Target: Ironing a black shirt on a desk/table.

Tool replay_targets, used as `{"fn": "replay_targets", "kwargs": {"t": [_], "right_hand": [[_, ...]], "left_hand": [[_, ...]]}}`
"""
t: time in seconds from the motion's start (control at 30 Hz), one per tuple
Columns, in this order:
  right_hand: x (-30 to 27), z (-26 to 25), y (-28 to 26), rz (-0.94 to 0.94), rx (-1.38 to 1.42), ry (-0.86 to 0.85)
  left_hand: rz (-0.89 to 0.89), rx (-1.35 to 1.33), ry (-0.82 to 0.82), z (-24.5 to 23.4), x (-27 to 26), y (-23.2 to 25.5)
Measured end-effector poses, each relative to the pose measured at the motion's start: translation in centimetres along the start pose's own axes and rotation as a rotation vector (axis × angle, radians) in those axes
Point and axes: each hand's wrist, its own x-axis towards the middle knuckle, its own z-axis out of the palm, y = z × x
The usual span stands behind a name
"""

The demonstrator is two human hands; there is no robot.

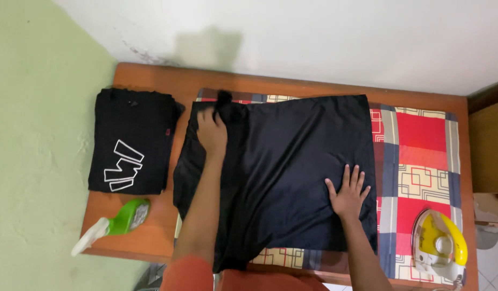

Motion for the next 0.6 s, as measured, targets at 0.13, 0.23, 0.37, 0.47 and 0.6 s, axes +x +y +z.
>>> {"fn": "replay_targets", "kwargs": {"t": [0.13, 0.23, 0.37, 0.47, 0.6], "right_hand": [[0.0, 0.0, 0.2, 0.011, -0.025, 0.005], [0.0, 0.1, 0.0, 0.011, -0.026, -0.002], [0.1, 0.1, 0.0, 0.02, -0.013, 0.002], [-0.3, -0.1, 0.0, 0.023, -0.01, 0.024], [-1.9, -0.5, 0.6, -0.043, 0.09, 0.185]], "left_hand": [[0.039, -0.21, -0.028, 3.8, 6.7, 0.3], [0.178, -0.304, -0.122, -1.0, 7.0, 6.2], [0.157, 0.016, -0.289, -1.2, -0.8, 5.2], [0.168, 0.198, -0.375, -2.2, -9.0, 2.6], [0.064, 0.351, -0.426, -5.1, -17.1, -1.6]]}}
